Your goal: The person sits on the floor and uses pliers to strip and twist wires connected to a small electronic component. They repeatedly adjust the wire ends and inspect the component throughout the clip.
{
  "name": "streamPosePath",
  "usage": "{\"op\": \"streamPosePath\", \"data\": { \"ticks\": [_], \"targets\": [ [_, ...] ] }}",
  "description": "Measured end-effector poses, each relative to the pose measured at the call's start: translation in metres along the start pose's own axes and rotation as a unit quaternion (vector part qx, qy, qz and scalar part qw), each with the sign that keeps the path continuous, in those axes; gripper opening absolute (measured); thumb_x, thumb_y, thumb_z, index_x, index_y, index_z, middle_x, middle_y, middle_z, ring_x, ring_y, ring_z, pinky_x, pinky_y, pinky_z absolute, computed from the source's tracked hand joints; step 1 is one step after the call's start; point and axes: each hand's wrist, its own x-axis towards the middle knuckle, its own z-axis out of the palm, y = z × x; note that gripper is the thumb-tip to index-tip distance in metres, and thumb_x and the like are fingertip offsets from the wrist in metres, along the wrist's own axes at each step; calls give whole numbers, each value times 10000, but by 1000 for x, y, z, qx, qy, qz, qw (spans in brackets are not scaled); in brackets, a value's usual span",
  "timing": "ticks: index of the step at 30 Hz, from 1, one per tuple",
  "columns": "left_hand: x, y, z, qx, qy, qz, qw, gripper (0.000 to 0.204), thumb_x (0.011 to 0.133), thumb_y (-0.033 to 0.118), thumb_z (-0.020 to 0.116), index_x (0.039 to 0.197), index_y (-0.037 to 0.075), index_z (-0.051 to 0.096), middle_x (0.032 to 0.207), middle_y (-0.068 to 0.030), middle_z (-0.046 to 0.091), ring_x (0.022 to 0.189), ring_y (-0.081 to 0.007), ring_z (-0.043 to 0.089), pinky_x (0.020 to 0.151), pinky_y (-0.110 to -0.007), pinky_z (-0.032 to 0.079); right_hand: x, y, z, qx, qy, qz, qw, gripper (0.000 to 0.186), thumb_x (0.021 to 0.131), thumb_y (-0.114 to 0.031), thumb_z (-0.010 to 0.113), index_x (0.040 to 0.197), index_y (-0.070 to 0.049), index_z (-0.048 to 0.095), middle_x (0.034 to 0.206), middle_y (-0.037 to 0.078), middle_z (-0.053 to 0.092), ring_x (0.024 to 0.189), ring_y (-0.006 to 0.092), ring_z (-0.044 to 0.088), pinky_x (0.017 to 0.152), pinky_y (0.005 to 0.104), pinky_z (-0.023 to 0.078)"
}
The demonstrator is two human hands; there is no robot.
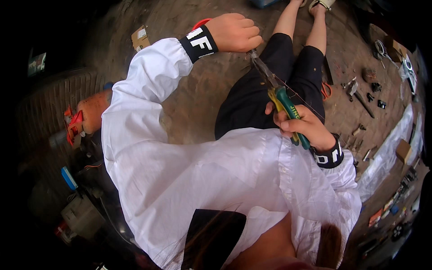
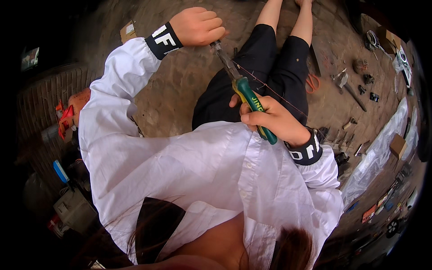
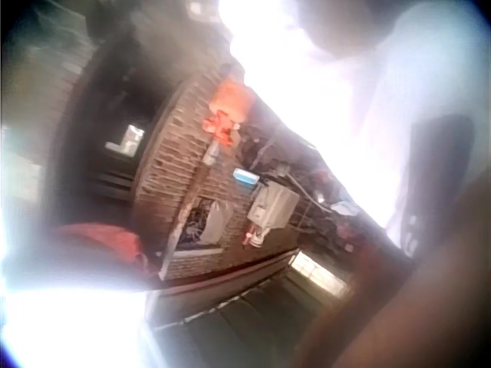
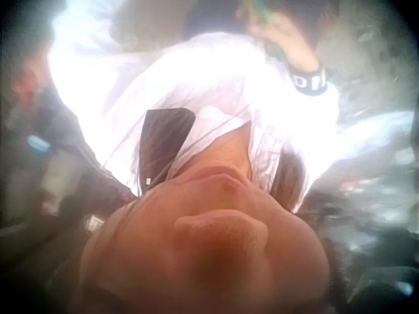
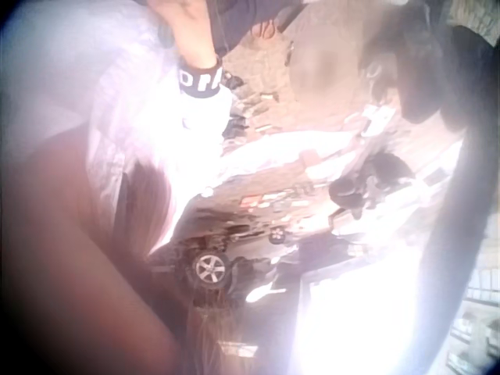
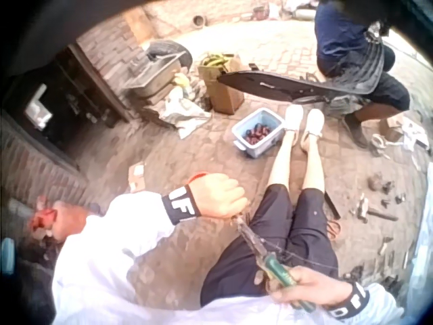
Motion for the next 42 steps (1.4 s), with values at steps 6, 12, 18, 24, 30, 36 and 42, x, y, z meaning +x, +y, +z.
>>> {"op": "streamPosePath", "data": {
  "ticks": [6,12,18,24,30,36,42],
  "targets": [
    [-1,0,8,-15,-9,7,1000,186,762,233,686,725,130,536,642,22,433,636,-123,523,527,-252,418,1,-5,6,6,19,29,999,174,827,-172,587,873,-18,518,1069,115,468,701,89,459,651,214,397],
    [-2,1,9,-17,0,11,1000,218,773,249,682,708,122,518,647,15,448,629,-132,526,531,-259,425,-1,-4,7,41,13,4,999,213,824,-174,569,856,37,573,1192,171,515,730,104,472,666,229,411],
    [-2,2,7,-12,1,7,1000,247,783,254,684,689,121,499,646,13,450,624,-133,524,524,-262,420,-1,-4,8,83,-1,-27,996,219,846,-185,540,790,25,570,1273,225,489,790,152,520,728,262,445],
    [-3,4,7,16,0,17,1000,92,681,195,631,707,141,561,621,27,462,622,-125,552,520,-256,437,0,-3,9,144,11,-13,989,256,860,-259,567,793,-16,526,1362,281,414,1044,271,569,851,331,476],
    [-6,9,8,25,12,-1,1000,112,681,195,631,680,141,533,618,27,458,611,-122,541,517,-252,431,-1,1,13,251,19,-14,968,303,931,-221,538,1103,27,511,1351,231,438,1143,327,546,925,448,487],
    [-6,7,6,25,15,16,999,126,688,198,635,679,131,528,618,24,455,610,-119,533,516,-252,427,-1,12,-6,200,42,51,978,381,967,-170,484,1287,32,442,1347,204,450,1093,283,568,910,434,508],
    [-2,7,-6,29,37,3,999,108,677,187,625,691,136,531,629,25,446,617,-118,526,526,-243,425,0,10,5,220,0,11,975,470,983,-219,451,1380,18,363,1394,232,402,1202,340,495,978,483,447]
  ]
}}
